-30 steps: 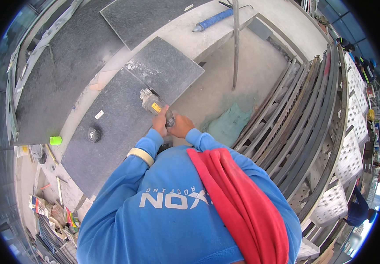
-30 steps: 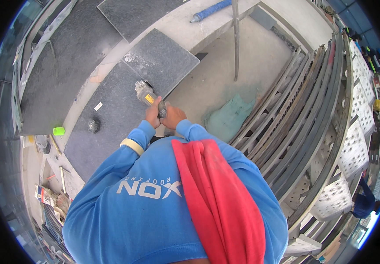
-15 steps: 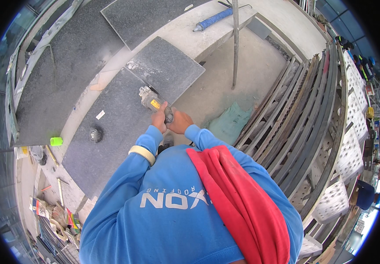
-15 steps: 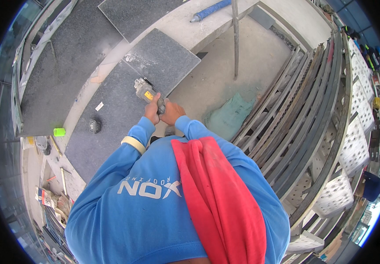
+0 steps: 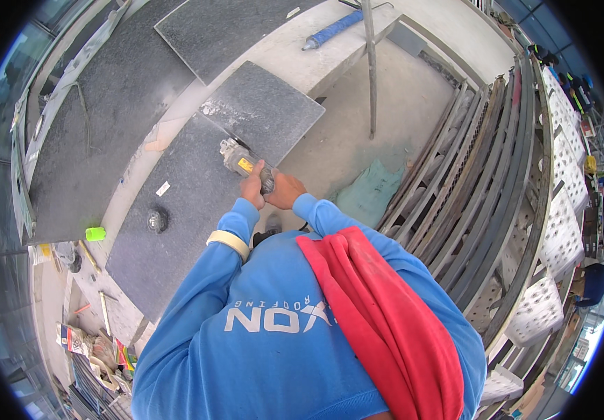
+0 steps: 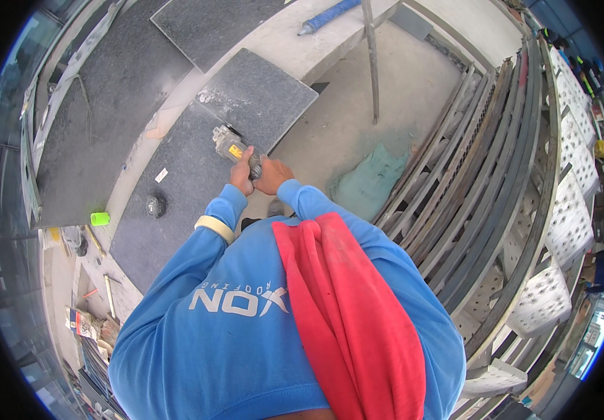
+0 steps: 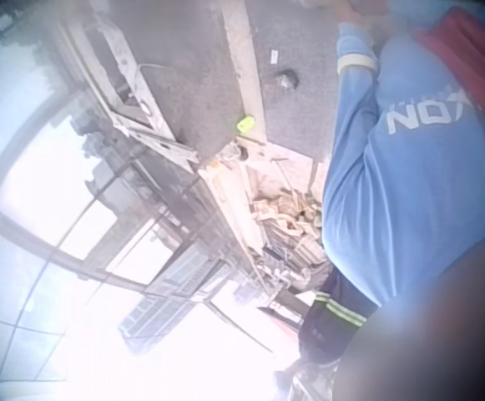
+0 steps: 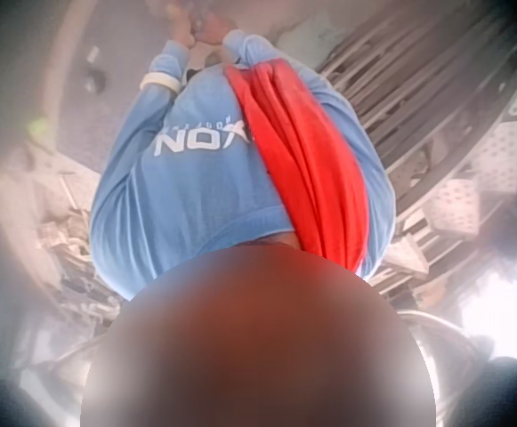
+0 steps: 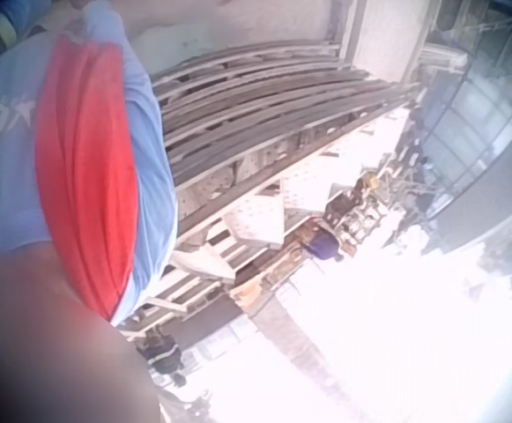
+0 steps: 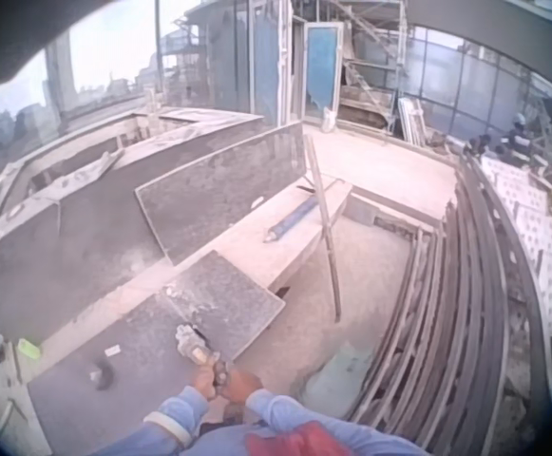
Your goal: The person uses an angle grinder to cut a dark stone tile on a rooftop. They measure and mark the tile, cut it, then lift and fit the piece into a wall opening with a coworker's assistance.
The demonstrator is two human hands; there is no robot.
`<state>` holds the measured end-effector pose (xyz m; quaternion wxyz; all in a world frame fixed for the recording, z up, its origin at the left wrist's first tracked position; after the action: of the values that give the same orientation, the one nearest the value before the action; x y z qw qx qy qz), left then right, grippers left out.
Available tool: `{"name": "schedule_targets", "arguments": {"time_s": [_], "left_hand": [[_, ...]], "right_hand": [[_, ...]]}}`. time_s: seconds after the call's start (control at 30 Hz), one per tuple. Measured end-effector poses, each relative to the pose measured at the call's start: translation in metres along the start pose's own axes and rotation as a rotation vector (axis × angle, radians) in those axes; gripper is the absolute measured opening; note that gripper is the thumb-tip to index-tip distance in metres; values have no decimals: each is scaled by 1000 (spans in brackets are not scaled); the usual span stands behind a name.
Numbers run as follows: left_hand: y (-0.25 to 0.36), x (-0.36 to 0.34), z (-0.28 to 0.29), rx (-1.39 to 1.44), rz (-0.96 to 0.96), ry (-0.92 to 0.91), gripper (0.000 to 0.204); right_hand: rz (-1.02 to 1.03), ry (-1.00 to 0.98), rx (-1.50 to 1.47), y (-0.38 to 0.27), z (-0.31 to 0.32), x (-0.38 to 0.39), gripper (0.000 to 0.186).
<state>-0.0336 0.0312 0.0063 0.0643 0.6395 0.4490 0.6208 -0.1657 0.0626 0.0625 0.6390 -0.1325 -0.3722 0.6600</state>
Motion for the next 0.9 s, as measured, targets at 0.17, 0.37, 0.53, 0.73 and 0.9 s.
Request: {"name": "schedule_targets", "arguments": {"time_s": [0.17,0.37,0.53,0.73,0.9], "left_hand": [[3,2,0,-6,-8,-2,61],[-9,22,-3,24,18,-34,59],[-24,42,-8,42,33,-62,59],[-30,44,-10,-10,39,-33,56],[-26,38,-7,-28,31,-61,55]], "right_hand": [[3,-8,6,-1,0,-2,59],[13,4,-11,7,4,17,57],[30,41,4,20,8,37,57],[23,5,-7,25,11,44,56],[27,-6,-28,23,8,37,55]]}}
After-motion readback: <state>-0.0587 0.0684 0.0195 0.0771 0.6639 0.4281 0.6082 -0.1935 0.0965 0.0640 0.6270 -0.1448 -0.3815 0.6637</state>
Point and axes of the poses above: each hand's wrist, its own x-axis away from the middle knuckle, its own z-axis out of the back of the hand, y = z × x, the point moved 1 cm from there along -x, towards the middle knuckle, and after that the axes turned 3 degrees about y, right-handed, at the moved point
